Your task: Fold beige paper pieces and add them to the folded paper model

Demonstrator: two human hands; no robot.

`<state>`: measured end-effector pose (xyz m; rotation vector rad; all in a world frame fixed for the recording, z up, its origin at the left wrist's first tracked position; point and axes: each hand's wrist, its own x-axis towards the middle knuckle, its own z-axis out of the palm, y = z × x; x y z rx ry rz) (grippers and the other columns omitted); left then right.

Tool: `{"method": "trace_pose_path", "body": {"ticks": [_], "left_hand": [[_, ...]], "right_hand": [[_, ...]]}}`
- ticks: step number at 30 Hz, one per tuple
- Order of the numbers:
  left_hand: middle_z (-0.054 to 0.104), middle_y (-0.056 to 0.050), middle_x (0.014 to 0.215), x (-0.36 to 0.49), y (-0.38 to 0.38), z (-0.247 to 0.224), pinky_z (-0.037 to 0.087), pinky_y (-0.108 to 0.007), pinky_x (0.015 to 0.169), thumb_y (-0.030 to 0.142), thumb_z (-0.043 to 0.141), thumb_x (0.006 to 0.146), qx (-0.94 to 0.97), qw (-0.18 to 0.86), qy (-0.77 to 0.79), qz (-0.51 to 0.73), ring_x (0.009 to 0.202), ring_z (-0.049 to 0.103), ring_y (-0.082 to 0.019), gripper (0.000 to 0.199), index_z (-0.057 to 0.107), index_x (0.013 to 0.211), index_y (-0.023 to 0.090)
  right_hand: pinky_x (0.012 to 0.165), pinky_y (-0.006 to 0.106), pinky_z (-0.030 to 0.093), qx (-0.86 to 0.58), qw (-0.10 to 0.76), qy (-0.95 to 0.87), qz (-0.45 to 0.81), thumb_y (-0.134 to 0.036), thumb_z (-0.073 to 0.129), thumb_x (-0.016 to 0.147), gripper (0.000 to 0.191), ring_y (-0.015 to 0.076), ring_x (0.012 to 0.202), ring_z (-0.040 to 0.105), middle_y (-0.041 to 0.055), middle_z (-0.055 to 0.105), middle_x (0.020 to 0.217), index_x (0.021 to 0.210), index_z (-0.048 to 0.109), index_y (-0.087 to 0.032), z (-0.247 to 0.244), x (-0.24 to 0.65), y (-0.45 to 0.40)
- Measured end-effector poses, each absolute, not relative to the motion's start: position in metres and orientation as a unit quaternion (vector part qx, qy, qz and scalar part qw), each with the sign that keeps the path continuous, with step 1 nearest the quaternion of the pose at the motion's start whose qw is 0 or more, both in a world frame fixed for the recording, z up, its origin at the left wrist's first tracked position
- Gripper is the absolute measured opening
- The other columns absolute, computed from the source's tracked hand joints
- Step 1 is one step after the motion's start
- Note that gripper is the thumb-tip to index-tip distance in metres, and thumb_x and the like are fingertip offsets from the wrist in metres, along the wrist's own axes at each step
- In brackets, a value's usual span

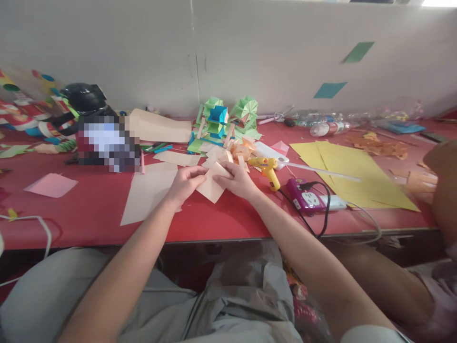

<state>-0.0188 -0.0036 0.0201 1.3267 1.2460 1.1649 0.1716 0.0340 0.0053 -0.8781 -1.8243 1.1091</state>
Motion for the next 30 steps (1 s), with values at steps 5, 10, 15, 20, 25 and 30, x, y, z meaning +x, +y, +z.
{"method": "trace_pose_path", "body": {"ticks": [5,10,15,20,25,30], "left_hand": [[0.076,-0.009,0.096,-0.017,-0.003,0.018,0.054,-0.035,0.081,0.044,0.081,0.069,0.561,0.429,0.514,0.487,0.093,0.069,-0.026,0.034,0.076,0.09,0.018],[0.076,-0.009,0.092,-0.016,-0.004,0.019,0.054,-0.035,0.079,0.048,0.081,0.069,0.577,0.42,0.51,0.481,0.089,0.069,-0.026,0.036,0.077,0.087,0.018],[0.076,-0.008,0.088,-0.015,-0.007,0.023,0.054,-0.035,0.076,0.049,0.081,0.069,0.58,0.445,0.503,0.462,0.087,0.069,-0.026,0.035,0.077,0.085,0.018],[0.076,-0.008,0.084,-0.013,-0.008,0.023,0.054,-0.034,0.071,0.045,0.084,0.065,0.553,0.49,0.499,0.453,0.081,0.069,-0.024,0.034,0.076,0.084,0.017],[0.075,-0.008,0.082,-0.013,-0.008,0.023,0.053,-0.033,0.068,0.044,0.084,0.064,0.548,0.509,0.494,0.444,0.077,0.069,-0.023,0.033,0.075,0.082,0.017],[0.074,-0.007,0.079,-0.014,-0.007,0.023,0.051,-0.031,0.065,0.042,0.084,0.065,0.549,0.513,0.493,0.439,0.073,0.067,-0.021,0.031,0.075,0.081,0.017]], "right_hand": [[0.067,0.027,0.047,-0.338,0.409,-0.734,0.423,-0.039,0.068,0.081,0.031,0.0177,0.082,0.059,0.0063,0.065,0.092,0.1,0.065,-0.015,0.006,0.171,0.034],[0.062,0.026,0.044,-0.328,0.413,-0.731,0.433,-0.047,0.071,0.079,0.037,0.0156,0.077,0.057,0.0051,0.064,0.087,0.096,0.066,-0.015,0.008,0.169,0.033],[0.057,0.026,0.038,-0.35,0.425,-0.718,0.426,-0.06,0.061,0.084,0.045,0.0122,0.066,0.049,0.0021,0.058,0.072,0.078,0.064,-0.016,0.013,0.169,0.03],[0.056,0.026,0.038,-0.358,0.445,-0.69,0.444,-0.06,0.063,0.082,0.043,0.0125,0.064,0.049,0.0016,0.058,0.07,0.077,0.064,-0.017,0.014,0.168,0.03],[0.054,0.026,0.037,-0.371,0.45,-0.671,0.457,-0.057,0.065,0.08,0.041,0.0125,0.062,0.049,0.001,0.058,0.067,0.076,0.064,-0.017,0.015,0.168,0.028],[0.053,0.026,0.037,-0.374,0.453,-0.65,0.483,-0.056,0.069,0.078,0.04,0.0113,0.059,0.048,0.0,0.057,0.065,0.072,0.064,-0.017,0.017,0.168,0.027]]}}
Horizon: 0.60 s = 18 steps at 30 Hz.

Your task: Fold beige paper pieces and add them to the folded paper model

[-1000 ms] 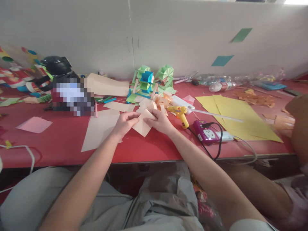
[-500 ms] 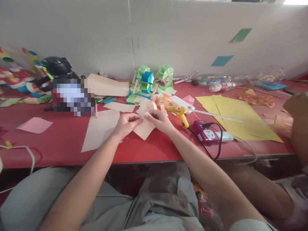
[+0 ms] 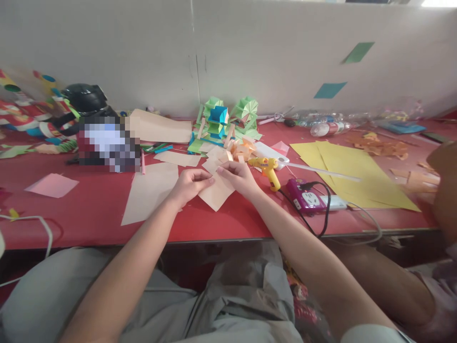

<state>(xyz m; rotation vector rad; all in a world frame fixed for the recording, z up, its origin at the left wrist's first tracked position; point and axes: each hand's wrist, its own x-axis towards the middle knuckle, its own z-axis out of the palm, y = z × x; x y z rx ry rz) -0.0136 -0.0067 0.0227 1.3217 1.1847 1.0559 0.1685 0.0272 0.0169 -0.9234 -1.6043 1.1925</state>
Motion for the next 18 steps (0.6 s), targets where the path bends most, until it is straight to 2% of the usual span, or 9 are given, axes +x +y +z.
{"method": "trace_pose_path", "body": {"ticks": [8,12,15,18], "left_hand": [[0.073,-0.006,0.076,-0.0138,-0.0064,0.0218,0.049,-0.03,0.063,0.043,0.083,0.065,0.559,0.508,0.494,0.432,0.069,0.065,-0.02,0.031,0.074,0.079,0.017],[0.072,-0.006,0.076,-0.0144,-0.0072,0.0232,0.05,-0.03,0.065,0.045,0.084,0.064,0.554,0.492,0.503,0.445,0.071,0.066,-0.02,0.033,0.073,0.077,0.017],[0.073,-0.006,0.078,-0.0148,-0.0075,0.024,0.051,-0.031,0.067,0.046,0.084,0.063,0.545,0.481,0.51,0.46,0.074,0.066,-0.021,0.034,0.072,0.077,0.017],[0.073,-0.006,0.077,-0.0143,-0.0068,0.0234,0.05,-0.031,0.067,0.046,0.084,0.063,0.538,0.488,0.513,0.458,0.073,0.066,-0.021,0.034,0.072,0.076,0.017]], "right_hand": [[0.051,0.025,0.038,-0.386,0.453,-0.628,0.502,-0.06,0.075,0.07,0.044,0.0128,0.059,0.052,0.0017,0.06,0.064,0.069,0.067,-0.016,0.0144,0.1706,0.0302],[0.049,0.025,0.035,-0.395,0.44,-0.629,0.505,-0.063,0.072,0.072,0.047,0.0117,0.057,0.049,0.0012,0.059,0.062,0.074,0.069,-0.016,0.0131,0.1721,0.0338],[0.051,0.025,0.038,-0.395,0.439,-0.64,0.492,-0.061,0.072,0.073,0.046,0.0132,0.061,0.052,0.0032,0.064,0.069,0.081,0.072,-0.016,0.014,0.1735,0.034],[0.053,0.026,0.039,-0.391,0.451,-0.665,0.449,-0.058,0.07,0.077,0.042,0.0132,0.062,0.052,0.0033,0.064,0.07,0.08,0.071,-0.016,0.015,0.174,0.0324]]}}
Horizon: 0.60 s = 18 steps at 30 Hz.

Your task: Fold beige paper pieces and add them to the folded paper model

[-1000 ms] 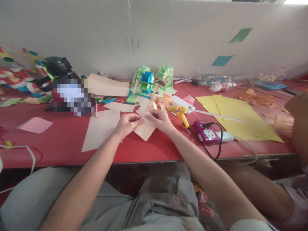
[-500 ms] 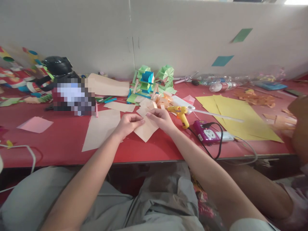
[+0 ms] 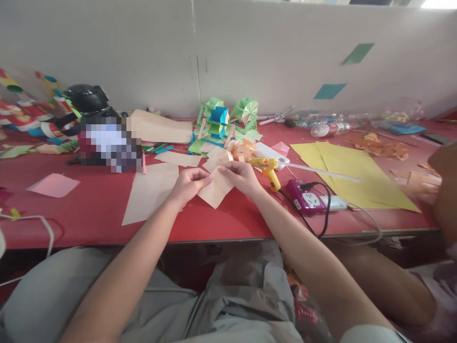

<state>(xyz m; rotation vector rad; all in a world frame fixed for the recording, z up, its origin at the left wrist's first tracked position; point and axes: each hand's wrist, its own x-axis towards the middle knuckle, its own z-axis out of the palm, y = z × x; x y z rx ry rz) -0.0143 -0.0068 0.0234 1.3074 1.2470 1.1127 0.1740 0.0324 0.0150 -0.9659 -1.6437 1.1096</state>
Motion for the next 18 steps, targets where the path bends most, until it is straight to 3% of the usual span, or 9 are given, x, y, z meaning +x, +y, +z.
{"method": "trace_pose_path", "body": {"ticks": [4,9,18], "left_hand": [[0.072,-0.005,0.075,-0.0131,-0.0062,0.0224,0.049,-0.03,0.064,0.045,0.084,0.063,0.529,0.498,0.514,0.456,0.071,0.065,-0.02,0.033,0.072,0.075,0.017],[0.073,-0.006,0.077,-0.0149,-0.0061,0.0226,0.05,-0.031,0.067,0.043,0.085,0.06,0.509,0.485,0.524,0.481,0.072,0.065,-0.021,0.033,0.071,0.075,0.017],[0.07,-0.005,0.073,-0.0203,0.0001,0.0179,0.046,-0.028,0.063,0.042,0.085,0.06,0.522,0.466,0.523,0.487,0.069,0.062,-0.018,0.033,0.07,0.072,0.016]], "right_hand": [[0.051,0.026,0.033,-0.418,0.466,-0.683,0.376,-0.054,0.068,0.08,0.039,0.011,0.055,0.043,-0.0003,0.055,0.058,0.075,0.072,-0.016,0.014,0.1739,0.0319],[0.051,0.027,0.037,-0.401,0.439,-0.695,0.405,-0.056,0.068,0.081,0.04,0.0131,0.058,0.05,0.0029,0.063,0.066,0.08,0.073,-0.016,0.0102,0.177,0.0351],[0.047,0.025,0.039,-0.408,0.415,-0.712,0.393,-0.057,0.066,0.082,0.041,0.0119,0.051,0.051,0.0016,0.061,0.061,0.079,0.07,-0.016,0.0071,0.1789,0.0375]]}}
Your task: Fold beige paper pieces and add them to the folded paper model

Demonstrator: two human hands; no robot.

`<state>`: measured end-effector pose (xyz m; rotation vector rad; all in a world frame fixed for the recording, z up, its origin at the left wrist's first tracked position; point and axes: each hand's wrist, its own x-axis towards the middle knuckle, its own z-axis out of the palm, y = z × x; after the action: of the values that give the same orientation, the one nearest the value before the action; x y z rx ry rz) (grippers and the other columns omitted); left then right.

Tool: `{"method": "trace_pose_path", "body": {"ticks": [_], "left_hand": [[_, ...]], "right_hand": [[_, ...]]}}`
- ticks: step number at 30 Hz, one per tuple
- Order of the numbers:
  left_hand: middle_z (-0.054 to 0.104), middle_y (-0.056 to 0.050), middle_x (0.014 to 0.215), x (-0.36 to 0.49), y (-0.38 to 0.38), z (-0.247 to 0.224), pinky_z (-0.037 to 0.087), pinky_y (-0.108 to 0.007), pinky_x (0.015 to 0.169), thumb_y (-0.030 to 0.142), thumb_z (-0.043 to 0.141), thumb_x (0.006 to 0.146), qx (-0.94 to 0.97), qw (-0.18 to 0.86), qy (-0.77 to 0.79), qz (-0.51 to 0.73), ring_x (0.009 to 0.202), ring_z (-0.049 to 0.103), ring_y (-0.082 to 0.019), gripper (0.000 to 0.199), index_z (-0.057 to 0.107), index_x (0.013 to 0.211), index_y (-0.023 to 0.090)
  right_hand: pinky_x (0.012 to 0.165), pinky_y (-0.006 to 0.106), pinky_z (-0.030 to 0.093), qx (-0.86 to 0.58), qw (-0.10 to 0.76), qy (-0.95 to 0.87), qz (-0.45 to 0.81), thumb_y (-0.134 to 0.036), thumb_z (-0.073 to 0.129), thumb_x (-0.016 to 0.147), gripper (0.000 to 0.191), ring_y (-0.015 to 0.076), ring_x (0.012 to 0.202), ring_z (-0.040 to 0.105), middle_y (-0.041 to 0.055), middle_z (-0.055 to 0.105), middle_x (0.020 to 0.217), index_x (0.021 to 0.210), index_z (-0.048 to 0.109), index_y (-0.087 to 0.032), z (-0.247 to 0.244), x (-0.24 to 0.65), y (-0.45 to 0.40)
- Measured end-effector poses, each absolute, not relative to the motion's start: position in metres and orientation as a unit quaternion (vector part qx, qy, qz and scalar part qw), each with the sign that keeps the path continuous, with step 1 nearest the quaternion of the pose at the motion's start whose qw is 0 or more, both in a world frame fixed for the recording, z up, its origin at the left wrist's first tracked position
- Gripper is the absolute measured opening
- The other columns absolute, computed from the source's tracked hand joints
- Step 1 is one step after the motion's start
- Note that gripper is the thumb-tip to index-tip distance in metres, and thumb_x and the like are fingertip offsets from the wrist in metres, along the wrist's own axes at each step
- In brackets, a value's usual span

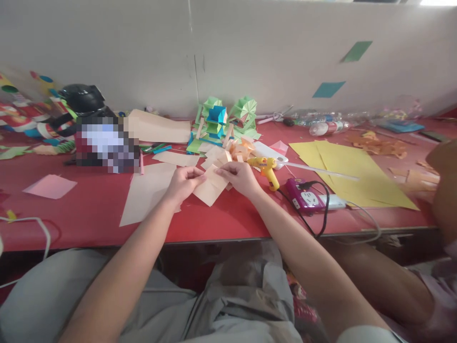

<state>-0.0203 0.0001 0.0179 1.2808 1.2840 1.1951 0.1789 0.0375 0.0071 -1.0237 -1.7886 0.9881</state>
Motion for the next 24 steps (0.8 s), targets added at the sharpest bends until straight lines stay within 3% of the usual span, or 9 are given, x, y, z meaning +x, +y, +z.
{"method": "trace_pose_path", "body": {"ticks": [5,14,19,24], "left_hand": [[0.07,-0.004,0.072,-0.027,0.004,0.016,0.044,-0.028,0.061,0.041,0.084,0.059,0.52,0.433,0.532,0.509,0.068,0.06,-0.018,0.031,0.069,0.071,0.016],[0.069,-0.004,0.075,-0.029,0.006,0.012,0.044,-0.028,0.064,0.039,0.084,0.061,0.499,0.435,0.528,0.532,0.071,0.061,-0.017,0.031,0.068,0.073,0.016],[0.071,-0.005,0.085,-0.027,0.007,0.008,0.048,-0.03,0.075,0.042,0.081,0.069,0.535,0.41,0.501,0.543,0.083,0.064,-0.02,0.03,0.07,0.082,0.017],[0.073,-0.008,0.092,-0.023,0.007,0.007,0.05,-0.033,0.082,0.045,0.079,0.071,0.549,0.407,0.51,0.523,0.092,0.066,-0.023,0.033,0.07,0.087,0.018]], "right_hand": [[0.049,0.026,0.045,-0.377,0.412,-0.71,0.429,-0.051,0.066,0.082,0.035,0.0131,0.054,0.055,0.0023,0.064,0.065,0.087,0.072,-0.017,0.004,0.179,0.04],[0.048,0.024,0.042,-0.418,0.447,-0.682,0.4,-0.054,0.07,0.08,0.039,0.0108,0.051,0.053,0.0015,0.06,0.058,0.071,0.067,-0.016,0.007,0.18,0.038],[0.054,0.026,0.045,-0.357,0.419,-0.706,0.445,-0.051,0.077,0.073,0.042,0.0144,0.066,0.058,0.0042,0.067,0.079,0.094,0.069,-0.016,0.01,0.174,0.035],[0.057,0.027,0.045,-0.347,0.412,-0.719,0.439,-0.047,0.073,0.076,0.036,0.0156,0.069,0.058,0.0043,0.065,0.077,0.093,0.067,-0.015,0.001,0.173,0.038]]}}
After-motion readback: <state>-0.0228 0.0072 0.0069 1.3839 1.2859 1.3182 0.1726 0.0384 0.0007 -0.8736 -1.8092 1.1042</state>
